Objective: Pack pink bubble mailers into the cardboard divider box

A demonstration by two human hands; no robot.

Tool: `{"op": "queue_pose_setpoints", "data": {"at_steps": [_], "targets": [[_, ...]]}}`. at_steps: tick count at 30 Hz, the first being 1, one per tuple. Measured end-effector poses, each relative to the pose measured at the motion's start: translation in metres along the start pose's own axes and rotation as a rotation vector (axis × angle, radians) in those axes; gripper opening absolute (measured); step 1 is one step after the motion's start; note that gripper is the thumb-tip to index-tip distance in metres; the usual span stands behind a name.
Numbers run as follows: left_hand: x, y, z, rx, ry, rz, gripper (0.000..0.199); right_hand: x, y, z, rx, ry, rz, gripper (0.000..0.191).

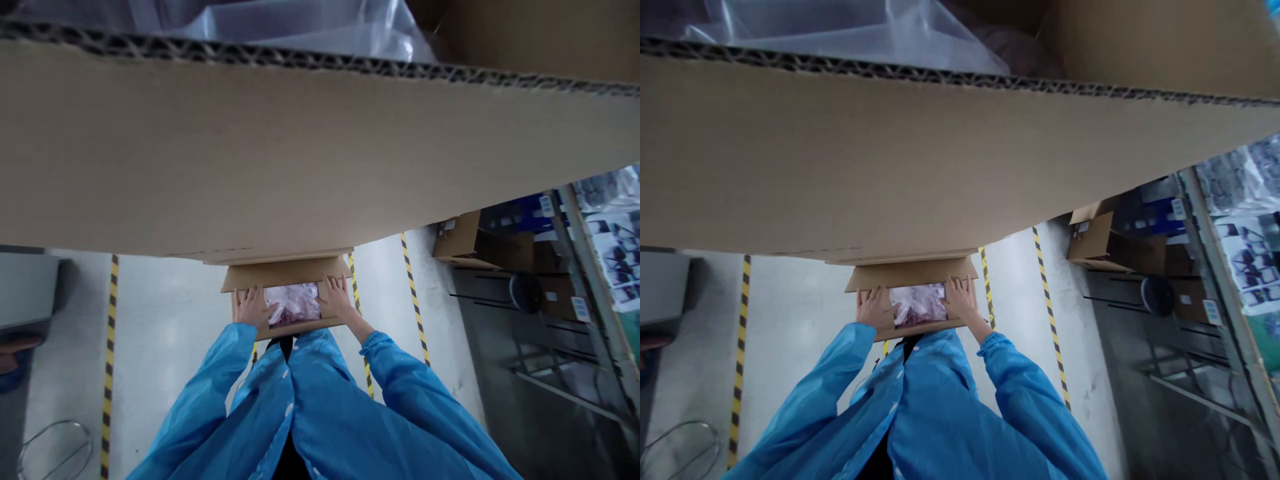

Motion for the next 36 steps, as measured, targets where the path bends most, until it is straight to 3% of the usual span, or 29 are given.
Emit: {"op": "queue_pose_setpoints", "data": {"at_steps": [3,6,9,13,16,19,23,27,31,33,36], "targets": [[-0.022,-0.018,-0.002,-0.028,0.080,0.247,0.105,-0.023,-0.019,0.011,-0.043,0.020,0.108,0.092],[-0.047,-0.026,0.003,-0.032,0.123,0.365,0.119,-0.044,-0.044,0.027,-0.041,0.017,0.215,0.094],[-0.058,-0.027,0.006,-0.045,0.082,0.339,0.122,-0.061,-0.069,0.051,0.112,0.053,0.197,0.095],[-0.041,-0.016,0.002,0.022,0.055,0.202,0.112,-0.085,-0.076,0.075,0.216,0.055,0.155,0.084],[-0.020,0.007,-0.005,0.039,0.064,0.189,0.097,-0.090,-0.043,0.078,0.146,0.029,0.096,0.075],[-0.004,0.037,-0.011,0.019,0.067,0.202,0.076,-0.081,0.014,0.076,0.071,0.013,0.048,0.080],[-0.003,0.057,-0.013,-0.009,0.102,0.297,0.068,-0.075,0.073,0.079,-0.056,0.051,0.086,0.084],[-0.032,0.046,-0.013,-0.025,0.186,0.439,0.097,-0.085,0.091,0.085,-0.125,0.087,0.142,0.086],[-0.058,0.042,-0.018,0.028,0.090,0.415,0.076,-0.096,0.102,0.080,-0.150,0.054,0.196,0.089],[-0.056,0.047,-0.024,0.046,-0.027,0.402,0.077,-0.095,0.108,0.074,-0.171,0.019,0.211,0.091],[-0.030,0.047,-0.030,0.079,-0.168,0.399,0.073,-0.082,0.106,0.071,-0.169,-0.037,0.260,0.092]]}}
Point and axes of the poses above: each hand's wrist, its own y-axis towards the middle knuckle, its own x-axis out of the back of the hand, z = x × y, the point moved 2 cm from there along y, towards the middle knuckle, and after that the axes turned 11 degrees about z, right-handed, at the moved point
